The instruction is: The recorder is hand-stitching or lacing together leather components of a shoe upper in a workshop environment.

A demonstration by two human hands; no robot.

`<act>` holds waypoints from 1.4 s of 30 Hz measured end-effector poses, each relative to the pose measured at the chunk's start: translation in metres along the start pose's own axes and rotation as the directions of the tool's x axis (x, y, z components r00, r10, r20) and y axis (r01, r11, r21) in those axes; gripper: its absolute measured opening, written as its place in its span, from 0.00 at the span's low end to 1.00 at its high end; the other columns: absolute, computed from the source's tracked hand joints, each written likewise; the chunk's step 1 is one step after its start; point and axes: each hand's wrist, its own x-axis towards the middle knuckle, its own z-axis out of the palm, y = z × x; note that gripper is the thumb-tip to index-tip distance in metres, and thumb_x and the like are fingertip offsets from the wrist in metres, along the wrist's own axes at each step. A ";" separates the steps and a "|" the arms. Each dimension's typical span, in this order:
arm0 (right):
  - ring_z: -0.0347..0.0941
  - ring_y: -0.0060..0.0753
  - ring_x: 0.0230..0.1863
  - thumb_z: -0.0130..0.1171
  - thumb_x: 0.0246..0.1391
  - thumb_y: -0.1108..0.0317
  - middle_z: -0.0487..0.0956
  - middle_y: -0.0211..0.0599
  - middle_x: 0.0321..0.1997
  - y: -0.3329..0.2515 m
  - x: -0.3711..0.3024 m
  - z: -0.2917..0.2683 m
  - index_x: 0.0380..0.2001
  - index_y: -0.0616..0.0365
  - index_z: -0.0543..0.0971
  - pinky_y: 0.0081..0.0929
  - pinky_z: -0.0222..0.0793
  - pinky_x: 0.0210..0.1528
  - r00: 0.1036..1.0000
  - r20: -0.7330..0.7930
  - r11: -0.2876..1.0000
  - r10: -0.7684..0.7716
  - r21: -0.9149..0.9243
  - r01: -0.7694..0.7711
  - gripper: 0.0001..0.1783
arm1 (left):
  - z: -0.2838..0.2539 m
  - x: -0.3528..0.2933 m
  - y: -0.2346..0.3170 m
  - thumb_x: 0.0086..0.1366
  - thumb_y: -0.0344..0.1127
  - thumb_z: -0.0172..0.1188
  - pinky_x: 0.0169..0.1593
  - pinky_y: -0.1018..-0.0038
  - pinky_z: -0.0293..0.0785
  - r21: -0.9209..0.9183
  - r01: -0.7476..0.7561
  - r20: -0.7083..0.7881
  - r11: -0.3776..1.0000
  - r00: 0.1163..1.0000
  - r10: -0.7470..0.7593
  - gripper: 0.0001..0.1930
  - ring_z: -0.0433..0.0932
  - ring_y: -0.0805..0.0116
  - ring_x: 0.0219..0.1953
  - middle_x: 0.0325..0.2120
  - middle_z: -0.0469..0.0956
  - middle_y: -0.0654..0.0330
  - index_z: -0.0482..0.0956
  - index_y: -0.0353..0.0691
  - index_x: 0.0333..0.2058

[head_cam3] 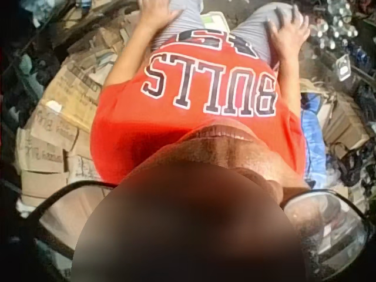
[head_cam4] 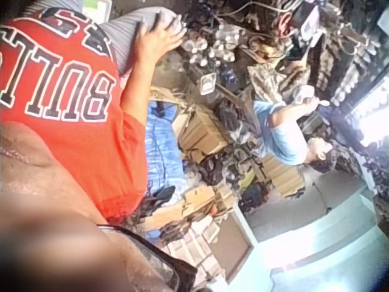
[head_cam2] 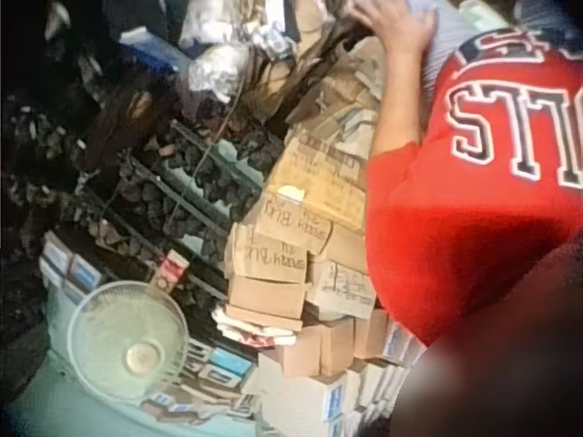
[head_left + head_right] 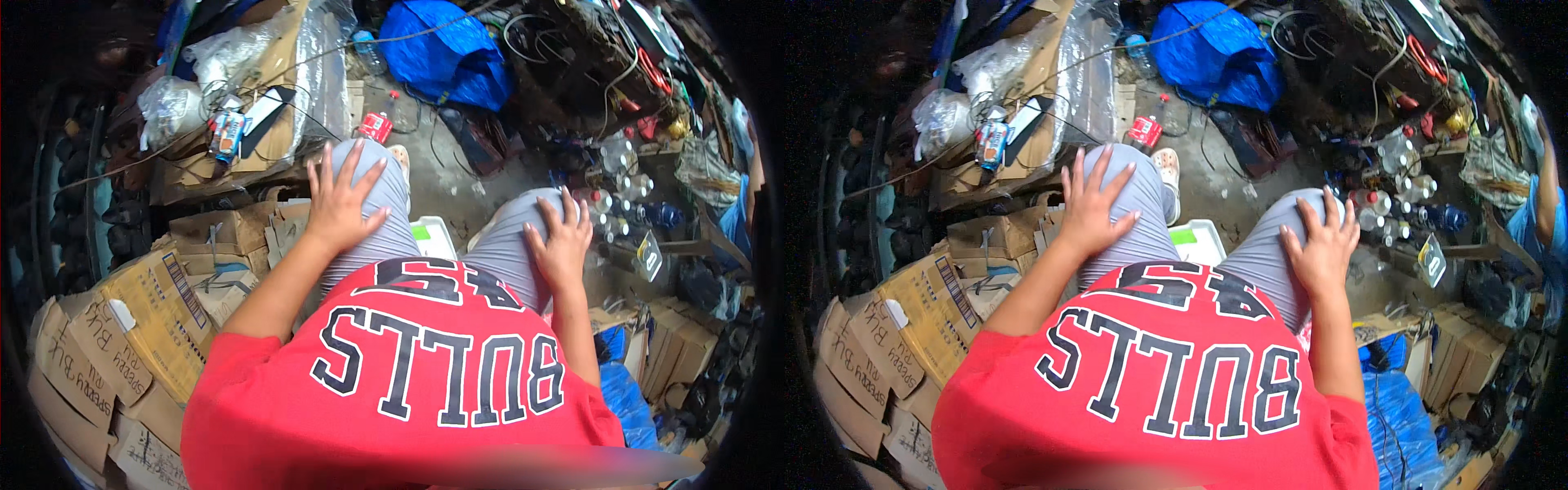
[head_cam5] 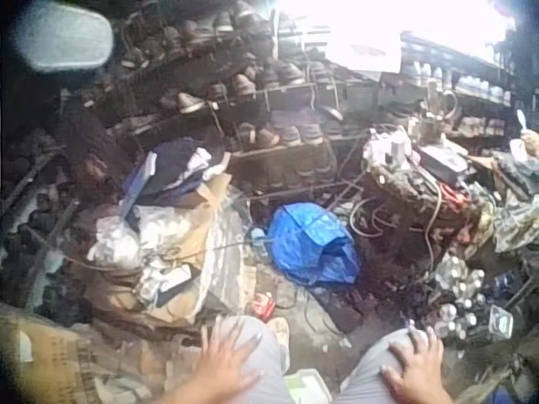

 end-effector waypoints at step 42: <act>0.69 0.55 0.53 0.54 0.52 0.51 0.75 0.56 0.47 0.018 0.229 0.352 0.46 0.59 0.76 0.40 0.61 0.57 0.748 0.624 0.920 0.225 0.118 -0.375 0.25 | 0.081 0.171 0.060 0.61 0.44 0.54 0.45 0.58 0.73 -0.420 -0.048 0.759 0.906 0.530 0.379 0.23 0.76 0.47 0.42 0.39 0.74 0.43 0.69 0.35 0.50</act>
